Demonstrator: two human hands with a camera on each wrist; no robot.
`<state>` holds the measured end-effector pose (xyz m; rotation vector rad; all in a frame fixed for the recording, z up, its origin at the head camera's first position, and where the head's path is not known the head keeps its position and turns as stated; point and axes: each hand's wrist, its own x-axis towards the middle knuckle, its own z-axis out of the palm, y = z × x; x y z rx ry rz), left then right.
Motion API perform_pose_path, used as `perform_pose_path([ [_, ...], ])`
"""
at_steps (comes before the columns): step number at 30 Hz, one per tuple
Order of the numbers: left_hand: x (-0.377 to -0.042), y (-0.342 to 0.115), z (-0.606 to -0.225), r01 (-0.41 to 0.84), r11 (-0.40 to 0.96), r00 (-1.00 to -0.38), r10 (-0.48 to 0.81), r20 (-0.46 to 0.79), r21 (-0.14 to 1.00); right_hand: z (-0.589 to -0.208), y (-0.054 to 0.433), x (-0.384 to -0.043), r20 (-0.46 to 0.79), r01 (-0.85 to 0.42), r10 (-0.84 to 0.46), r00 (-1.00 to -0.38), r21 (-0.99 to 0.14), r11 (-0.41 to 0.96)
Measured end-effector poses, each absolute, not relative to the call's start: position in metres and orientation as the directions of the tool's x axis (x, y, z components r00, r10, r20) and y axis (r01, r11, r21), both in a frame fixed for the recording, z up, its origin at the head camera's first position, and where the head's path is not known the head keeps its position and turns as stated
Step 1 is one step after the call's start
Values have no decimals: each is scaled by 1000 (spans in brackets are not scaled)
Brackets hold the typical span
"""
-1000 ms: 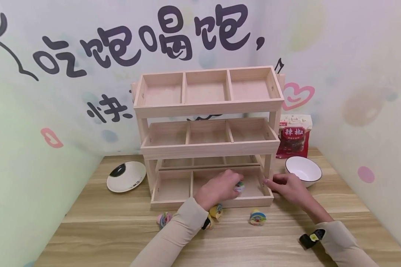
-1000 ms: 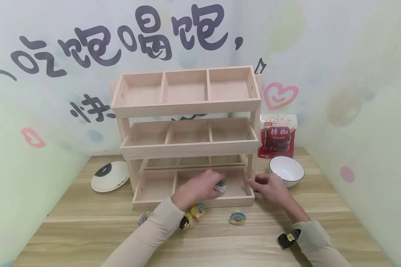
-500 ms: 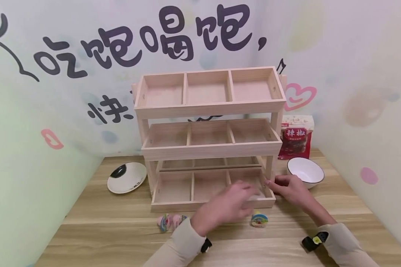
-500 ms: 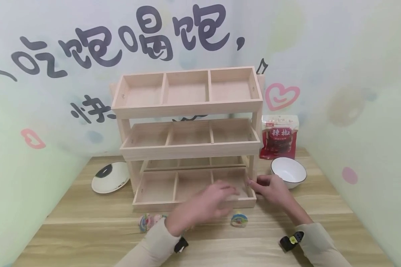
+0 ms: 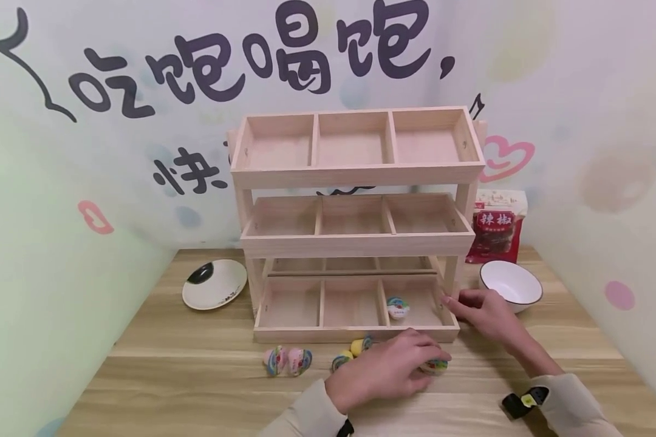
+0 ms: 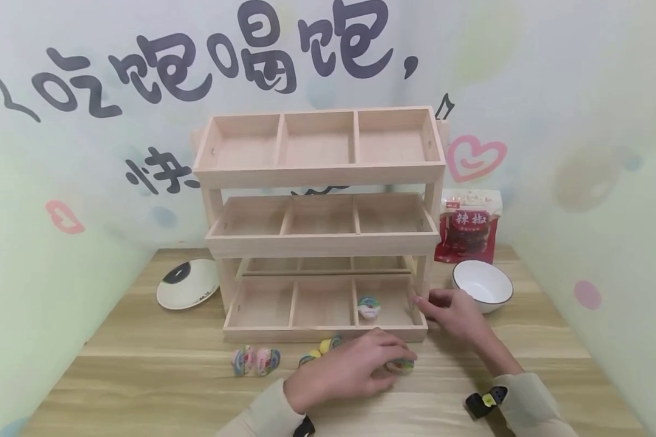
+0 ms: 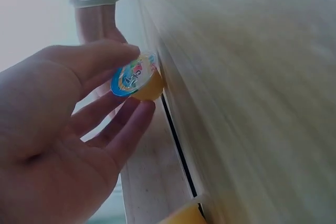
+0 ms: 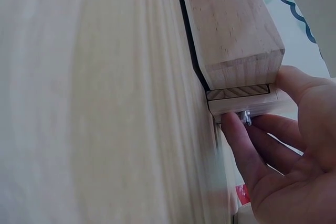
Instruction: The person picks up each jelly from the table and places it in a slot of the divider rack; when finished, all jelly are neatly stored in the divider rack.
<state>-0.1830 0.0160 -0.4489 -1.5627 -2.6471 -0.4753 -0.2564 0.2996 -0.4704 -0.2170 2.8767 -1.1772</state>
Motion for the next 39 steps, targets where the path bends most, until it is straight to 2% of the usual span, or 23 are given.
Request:
perform_pose_path([
  [6, -188, 16, -452, 865, 424, -485, 843, 231, 269, -468, 301, -257, 33, -121, -136, -990, -694, 710],
  [11, -190, 17, -452, 859, 388, -479, 839, 258, 334, -468, 302, -258, 30, -120, -138, -990, -694, 710],
  [20, -193, 17, -449, 750, 410, -545, 828, 134, 519, -469, 302, -257, 19, -111, -137, -990, -702, 703],
  [26, -190, 15, -450, 704, 413, -559, 824, 91, 578, -473, 301, -258, 6, -104, -141, -990, -705, 702],
  [31, -192, 14, -453, 711, 423, -553, 830, 75, 562, -476, 299, -258, -7, -89, -134, -991, -714, 695],
  [39, -193, 11, -451, 781, 446, -547, 827, 133, 437, -474, 299, -257, 29, -113, -131, -991, -710, 695],
])
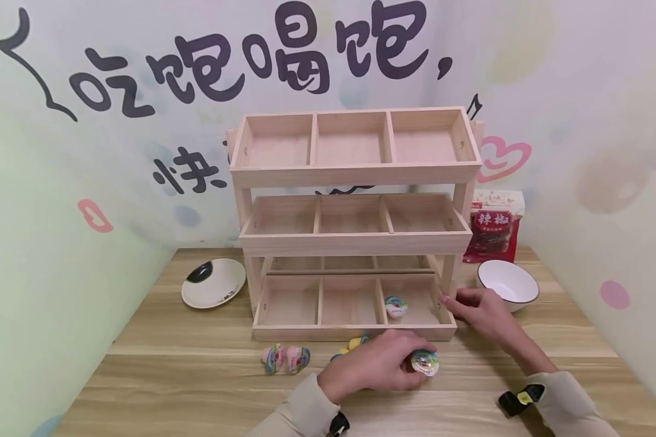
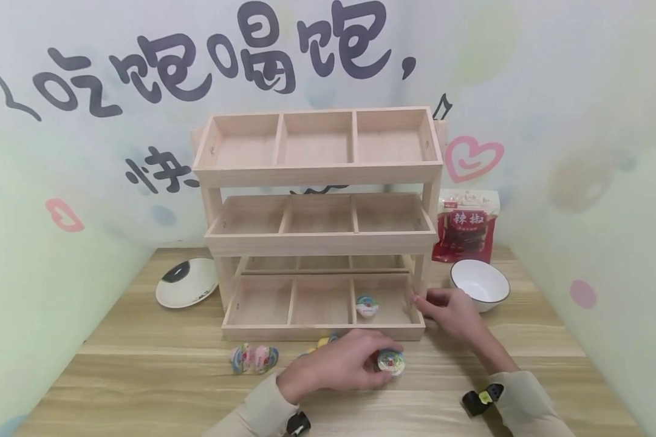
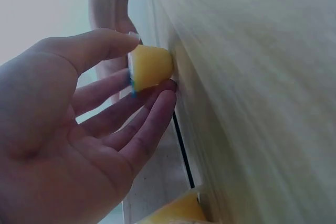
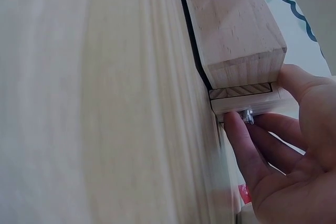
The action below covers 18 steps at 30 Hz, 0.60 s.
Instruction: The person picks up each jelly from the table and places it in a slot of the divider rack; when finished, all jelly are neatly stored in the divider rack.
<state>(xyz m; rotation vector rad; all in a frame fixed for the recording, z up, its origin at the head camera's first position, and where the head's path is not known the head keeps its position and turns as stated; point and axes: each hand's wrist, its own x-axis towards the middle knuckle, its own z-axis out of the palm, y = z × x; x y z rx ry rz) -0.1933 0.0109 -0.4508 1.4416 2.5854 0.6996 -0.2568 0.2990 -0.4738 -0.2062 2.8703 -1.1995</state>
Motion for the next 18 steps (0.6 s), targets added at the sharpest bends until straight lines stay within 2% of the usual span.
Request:
perform_pose_path([
  [4, -194, 11, -450, 796, 460, -543, 830, 128, 393, -474, 299, -257, 32, -112, -128, -991, -713, 692],
  [9, -194, 14, -451, 806, 440, -522, 844, 125, 396, -475, 299, -257, 19, -100, -125, -992, -721, 685],
  [14, -196, 16, -446, 834, 391, -482, 859, 170, 389, -475, 300, -257, 14, -96, -124, -992, -722, 685],
  [18, -204, 15, -429, 842, 392, -487, 849, 208, 370, -475, 300, -258, 12, -99, -129, -992, -717, 690],
])
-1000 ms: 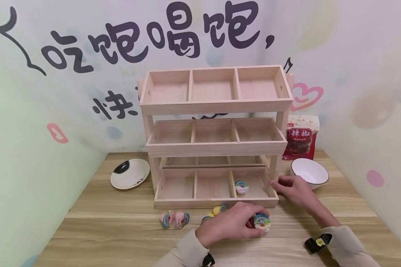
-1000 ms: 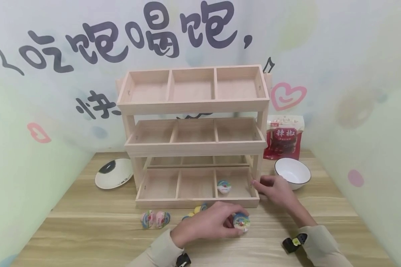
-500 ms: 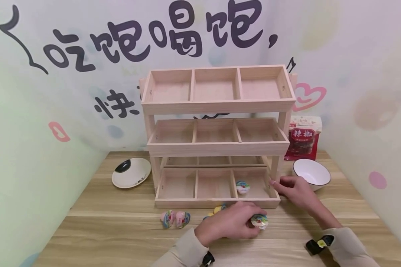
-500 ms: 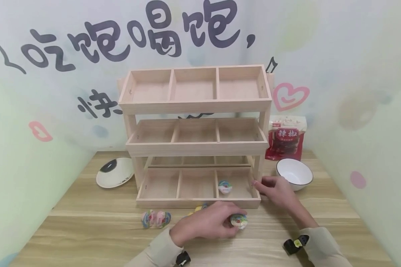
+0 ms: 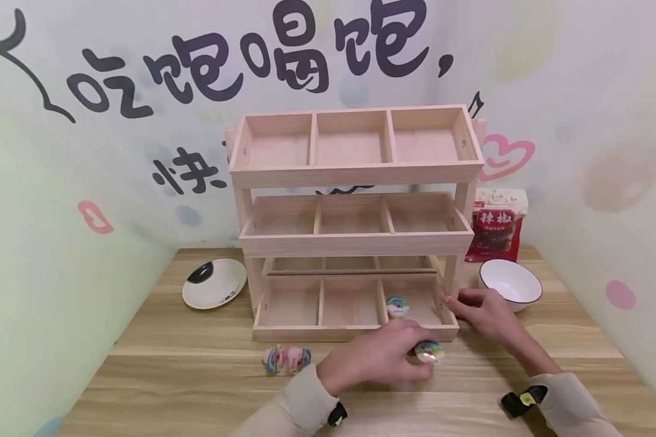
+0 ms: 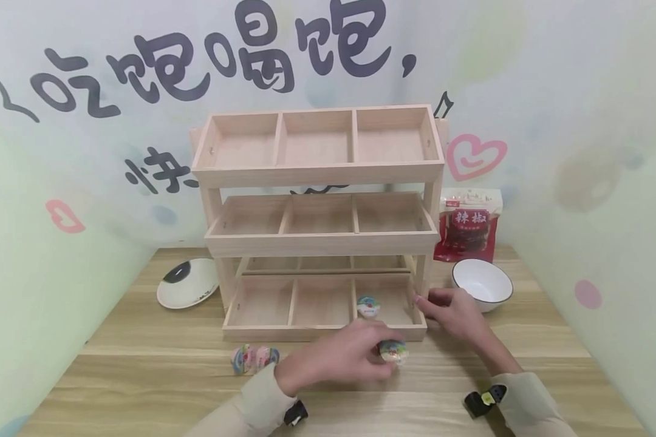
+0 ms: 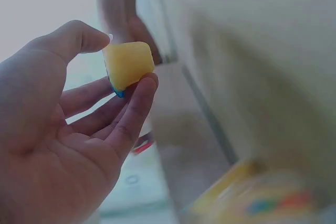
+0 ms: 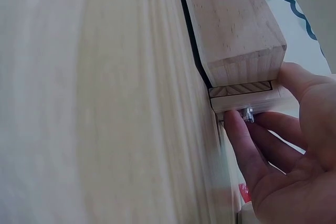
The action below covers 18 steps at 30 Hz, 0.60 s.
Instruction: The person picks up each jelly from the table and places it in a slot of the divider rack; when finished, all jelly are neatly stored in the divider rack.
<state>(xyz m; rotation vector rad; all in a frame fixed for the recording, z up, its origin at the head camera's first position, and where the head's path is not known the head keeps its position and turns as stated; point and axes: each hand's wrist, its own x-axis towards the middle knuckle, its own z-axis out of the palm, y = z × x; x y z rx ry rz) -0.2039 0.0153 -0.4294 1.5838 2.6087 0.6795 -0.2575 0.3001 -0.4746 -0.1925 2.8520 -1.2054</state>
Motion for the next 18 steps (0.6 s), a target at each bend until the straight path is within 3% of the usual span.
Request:
perform_pose_path([
  [8, -234, 16, -397, 793, 453, -557, 810, 184, 409, -473, 301, -258, -6, -93, -142, -990, -726, 682],
  [18, -266, 26, -399, 678, 528, -675, 723, 148, 512, -475, 300, -257, 10, -99, -133, -991, -725, 681],
])
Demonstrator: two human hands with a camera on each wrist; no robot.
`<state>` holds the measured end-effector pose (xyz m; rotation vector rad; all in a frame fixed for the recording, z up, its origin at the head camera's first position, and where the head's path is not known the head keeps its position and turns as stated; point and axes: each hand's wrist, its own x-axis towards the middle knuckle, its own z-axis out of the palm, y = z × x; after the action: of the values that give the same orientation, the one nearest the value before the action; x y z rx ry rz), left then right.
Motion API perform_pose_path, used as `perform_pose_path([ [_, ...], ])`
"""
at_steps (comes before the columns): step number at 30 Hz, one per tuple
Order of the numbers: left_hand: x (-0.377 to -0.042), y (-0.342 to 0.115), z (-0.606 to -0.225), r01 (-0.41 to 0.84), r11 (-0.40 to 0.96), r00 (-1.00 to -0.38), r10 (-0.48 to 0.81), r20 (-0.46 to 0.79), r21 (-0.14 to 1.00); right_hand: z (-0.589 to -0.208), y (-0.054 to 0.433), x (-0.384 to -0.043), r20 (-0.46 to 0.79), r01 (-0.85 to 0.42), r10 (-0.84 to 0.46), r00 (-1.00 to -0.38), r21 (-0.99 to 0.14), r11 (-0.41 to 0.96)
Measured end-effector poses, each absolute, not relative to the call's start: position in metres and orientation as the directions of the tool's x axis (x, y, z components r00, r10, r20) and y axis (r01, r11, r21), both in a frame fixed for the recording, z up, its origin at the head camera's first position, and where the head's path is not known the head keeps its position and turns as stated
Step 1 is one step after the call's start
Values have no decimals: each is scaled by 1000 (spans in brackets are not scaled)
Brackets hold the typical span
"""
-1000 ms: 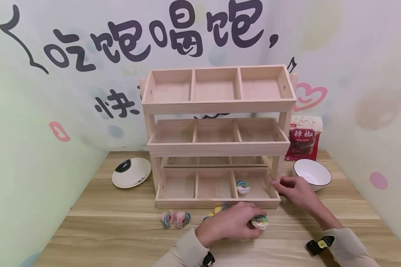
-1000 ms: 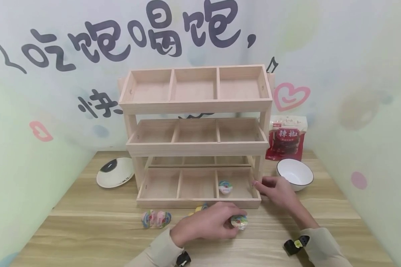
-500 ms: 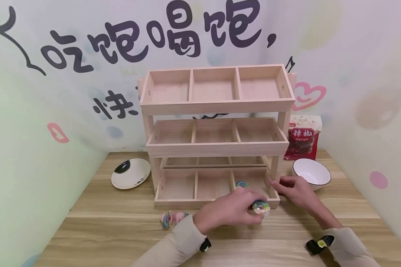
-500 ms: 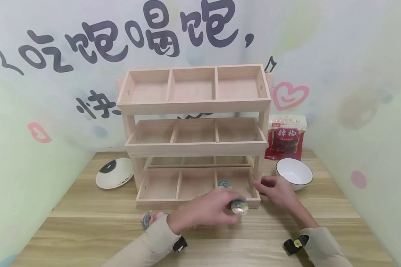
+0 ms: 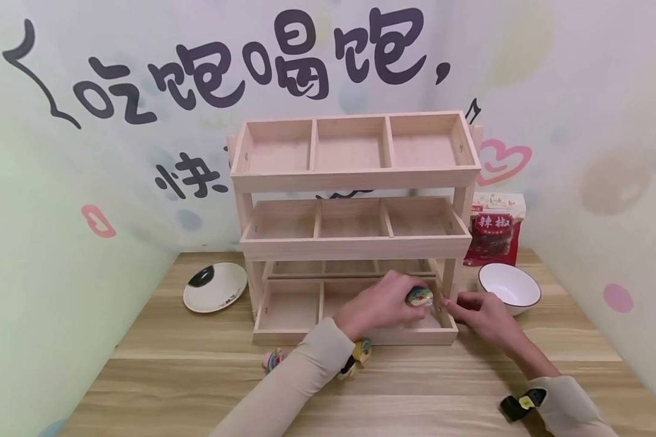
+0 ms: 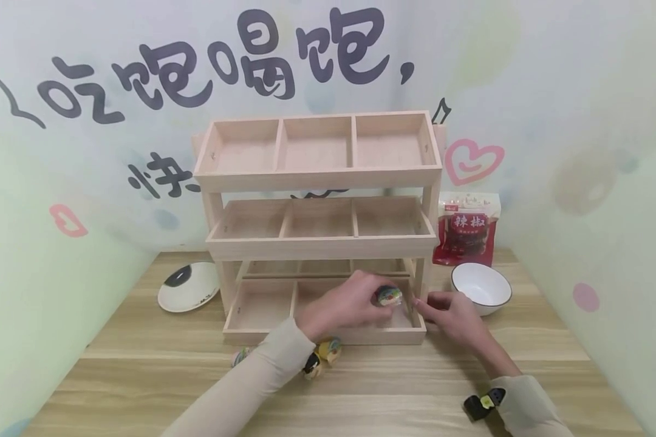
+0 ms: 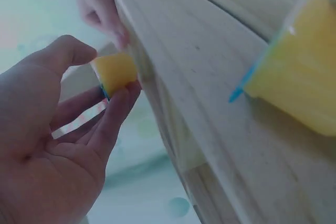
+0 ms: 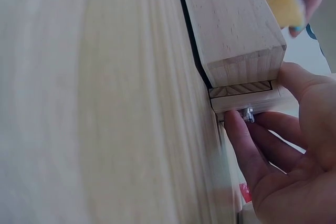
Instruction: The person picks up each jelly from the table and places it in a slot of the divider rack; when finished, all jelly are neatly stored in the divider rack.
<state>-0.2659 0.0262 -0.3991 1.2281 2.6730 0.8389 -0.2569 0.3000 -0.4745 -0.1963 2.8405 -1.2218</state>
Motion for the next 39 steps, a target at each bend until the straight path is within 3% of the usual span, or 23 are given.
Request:
perform_pose_path([
  [15, -274, 41, -419, 661, 631, -694, 720, 12, 406, -476, 302, -257, 36, -125, -143, -989, -713, 690],
  [25, -279, 38, -425, 723, 580, -641, 766, 51, 375, -477, 302, -257, 45, -129, -139, -989, -712, 690],
  [39, -278, 37, -427, 715, 588, -651, 757, 55, 378, -477, 301, -257, 46, -128, -136, -990, -708, 694],
])
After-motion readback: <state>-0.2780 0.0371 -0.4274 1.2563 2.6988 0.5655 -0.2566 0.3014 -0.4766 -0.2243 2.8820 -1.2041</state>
